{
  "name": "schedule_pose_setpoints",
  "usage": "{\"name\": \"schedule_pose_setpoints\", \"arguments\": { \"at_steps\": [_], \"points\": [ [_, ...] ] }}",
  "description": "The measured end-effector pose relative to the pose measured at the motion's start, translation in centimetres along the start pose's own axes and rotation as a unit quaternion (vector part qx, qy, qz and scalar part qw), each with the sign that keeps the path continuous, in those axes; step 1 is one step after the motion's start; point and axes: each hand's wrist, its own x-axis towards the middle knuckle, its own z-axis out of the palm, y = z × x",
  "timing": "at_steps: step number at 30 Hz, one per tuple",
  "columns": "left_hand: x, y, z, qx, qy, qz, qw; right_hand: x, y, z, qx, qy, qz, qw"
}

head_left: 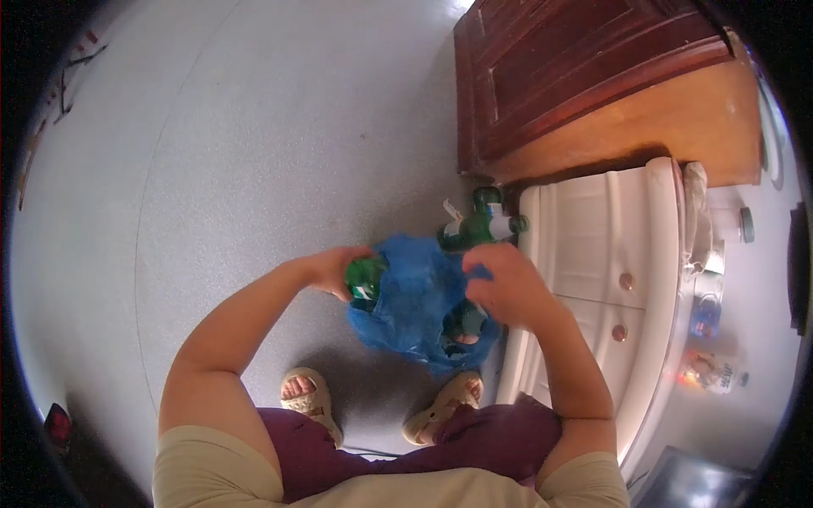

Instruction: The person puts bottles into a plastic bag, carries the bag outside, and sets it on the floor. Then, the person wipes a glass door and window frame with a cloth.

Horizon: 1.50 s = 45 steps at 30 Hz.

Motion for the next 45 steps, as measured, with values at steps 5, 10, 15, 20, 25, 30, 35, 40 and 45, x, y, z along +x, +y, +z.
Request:
{"name": "schedule_pose_setpoints", "arguments": {
  "at_steps": [5, 10, 15, 20, 25, 30, 35, 40, 45],
  "points": [
    [0.5, 0.1, 0.5, 0.028, -0.010, -0.026, 0.999, -1.1, 1.3, 0.5, -0.166, 0.055, -0.206, 0.963],
    [0.6, 1.5, 0.1, 0.020, -0.030, -0.059, 0.998, -1.8, 0.7, 1.5, -0.138, 0.169, -0.076, 0.973],
    [1.9, 1.3, 0.4, 0.032, -0.018, -0.048, 0.998, -1.1, -0.2, -0.1, -0.147, 0.146, -0.072, 0.976],
    [2.0, 5.5, -0.2, 0.026, -0.036, -0.065, 0.997, -0.6, -0.7, -0.8, -0.183, 0.104, -0.074, 0.975],
    [2.2, 3.9, 0.3, 0.082, -0.042, -0.044, 0.995, -1.2, -1.0, 0.2, -0.100, 0.052, -0.021, 0.993],
    [1.7, 3.5, -0.9, 0.101, -0.076, -0.035, 0.991, -2.2, -1.3, -0.6, -0.142, 0.055, -0.062, 0.986],
    [1.4, 0.9, -1.3, 0.103, -0.069, -0.071, 0.990, -4.0, -2.1, -2.4, -0.086, 0.046, -0.016, 0.995],
    [1.1, 2.7, -1.9, 0.118, -0.080, -0.073, 0.987, -5.4, -2.7, -3.5, -0.233, -0.036, -0.071, 0.969],
    [2.3, 3.5, -0.9, 0.207, -0.030, -0.093, 0.973, -3.7, -5.4, -2.1, -0.234, -0.026, -0.049, 0.971]
  ]
}}
